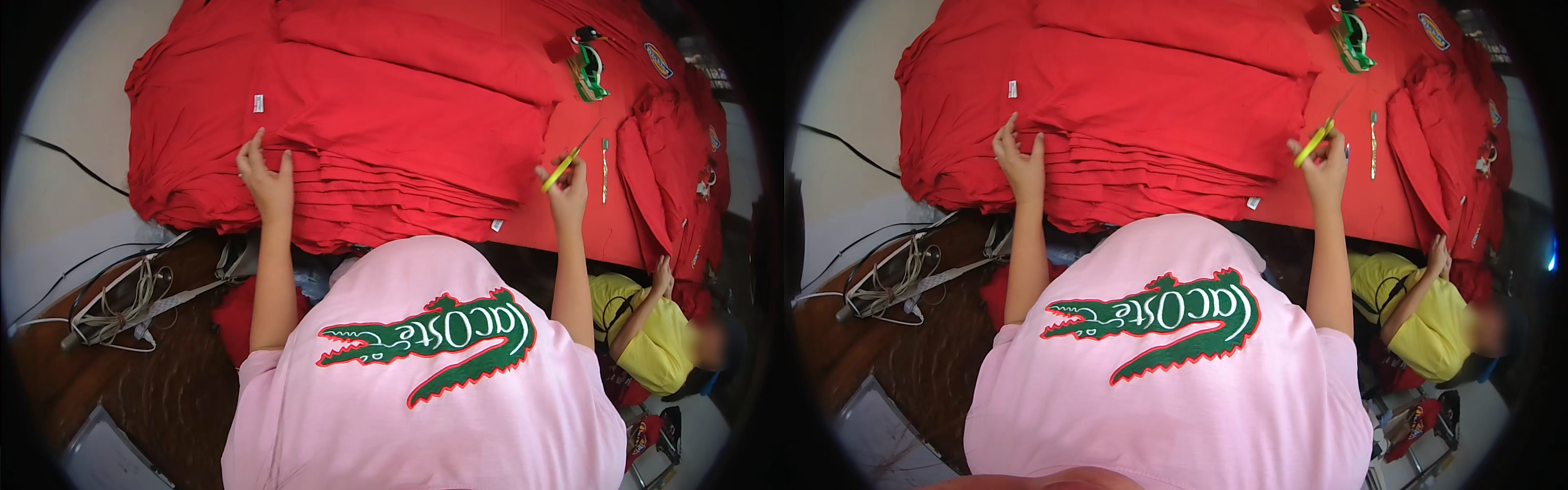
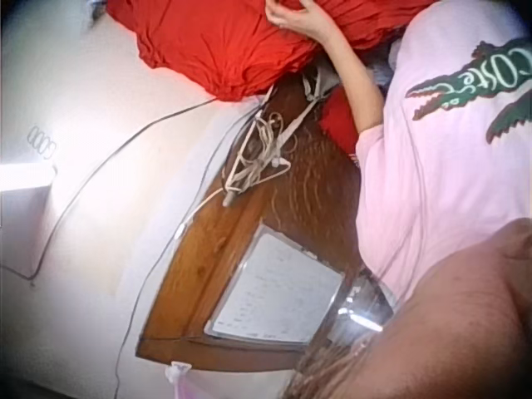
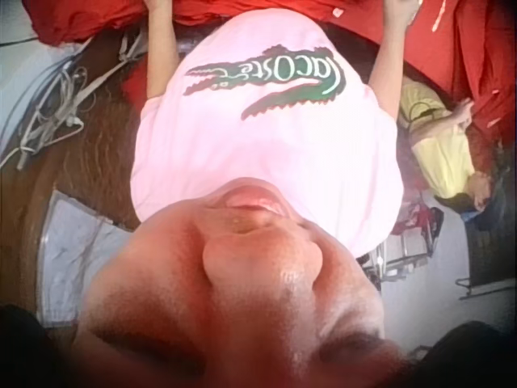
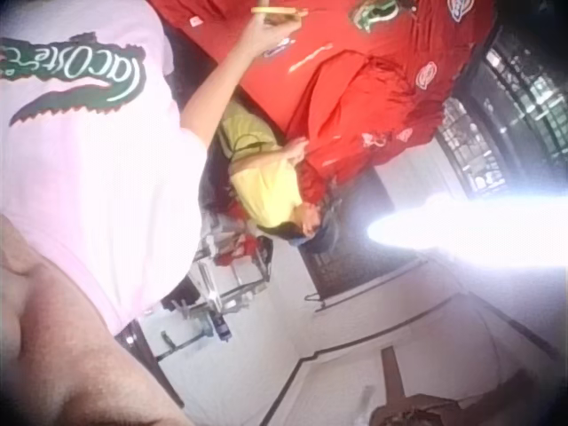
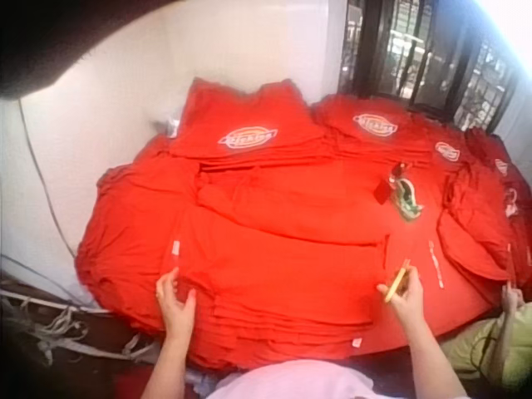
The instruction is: The person trims threads from red t-shirts using shears and organizes them into stacks before moving on to blue t-shirts.
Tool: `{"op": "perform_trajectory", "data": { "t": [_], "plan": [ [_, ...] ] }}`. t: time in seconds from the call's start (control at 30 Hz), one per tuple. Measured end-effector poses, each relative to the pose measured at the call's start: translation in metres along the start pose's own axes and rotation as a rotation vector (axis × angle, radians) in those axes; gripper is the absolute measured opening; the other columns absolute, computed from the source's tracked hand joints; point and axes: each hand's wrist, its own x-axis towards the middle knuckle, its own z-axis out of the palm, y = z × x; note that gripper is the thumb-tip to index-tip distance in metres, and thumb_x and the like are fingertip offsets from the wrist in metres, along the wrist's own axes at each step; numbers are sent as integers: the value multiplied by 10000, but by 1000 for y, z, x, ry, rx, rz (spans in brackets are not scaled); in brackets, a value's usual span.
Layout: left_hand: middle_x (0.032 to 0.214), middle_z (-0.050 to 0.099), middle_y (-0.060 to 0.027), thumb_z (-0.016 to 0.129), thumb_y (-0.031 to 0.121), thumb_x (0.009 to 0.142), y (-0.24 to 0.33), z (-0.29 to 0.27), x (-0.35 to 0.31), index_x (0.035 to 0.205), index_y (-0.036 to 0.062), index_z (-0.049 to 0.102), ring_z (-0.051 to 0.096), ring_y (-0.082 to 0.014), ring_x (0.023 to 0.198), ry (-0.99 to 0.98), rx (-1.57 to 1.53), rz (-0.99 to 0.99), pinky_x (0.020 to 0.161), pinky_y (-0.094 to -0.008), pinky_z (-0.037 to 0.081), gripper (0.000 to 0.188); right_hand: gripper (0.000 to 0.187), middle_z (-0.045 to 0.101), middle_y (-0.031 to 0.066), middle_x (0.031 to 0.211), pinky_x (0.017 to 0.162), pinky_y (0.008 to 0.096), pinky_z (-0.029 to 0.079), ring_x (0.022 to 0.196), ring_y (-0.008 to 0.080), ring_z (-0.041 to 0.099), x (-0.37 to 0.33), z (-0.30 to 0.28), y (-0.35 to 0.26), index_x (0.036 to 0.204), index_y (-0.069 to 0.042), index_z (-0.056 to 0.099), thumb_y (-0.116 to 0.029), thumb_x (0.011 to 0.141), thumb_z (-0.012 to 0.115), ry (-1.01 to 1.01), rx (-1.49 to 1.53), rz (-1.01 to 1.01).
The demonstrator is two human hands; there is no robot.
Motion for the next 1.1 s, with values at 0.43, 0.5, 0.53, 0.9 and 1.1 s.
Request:
{"op": "perform_trajectory", "data": {
  "t": [0.43,0.5,0.53,0.9,1.1],
  "plan": [
    [1324,596,-125,680,-1,970,-49,-33,63,1132,7,729,674,-162,949,-385,-146,2,820,-298,556,170,226,632,-34,782,583,236,428,667,19,531,-48,21,12,1097,4,712,15,873,742,-270,89,169],
    [1229,646,-129,661,4,983,-50,-40,75,1130,-13,703,712,-177,874,-410,-121,39,785,-301,564,154,201,602,-57,766,570,228,397,672,4,511,-38,6,18,1073,4,724,-2,876,765,-369,67,191],
    [1207,655,-130,653,10,988,-48,-43,82,1128,-18,693,721,-186,847,-433,-125,-24,775,-302,565,147,174,581,-64,750,553,242,374,656,11,496,-35,4,17,1039,6,734,-35,880,790,-380,144,207],
    [1098,724,-123,669,125,1035,80,-39,232,1225,-5,625,732,-186,971,89,-485,32,856,-308,614,235,160,727,77,955,628,272,581,690,133,674,130,-25,-38,1116,-1,673,-103,1001,715,-42,927,-39],
    [1082,737,-42,684,62,1007,152,33,79,1118,22,739,668,-117,1042,-355,-580,70,936,-271,557,130,238,744,99,1112,675,255,542,918,133,717,94,-52,18,1171,-10,659,-154,999,737,-31,593,153]
  ]
}}
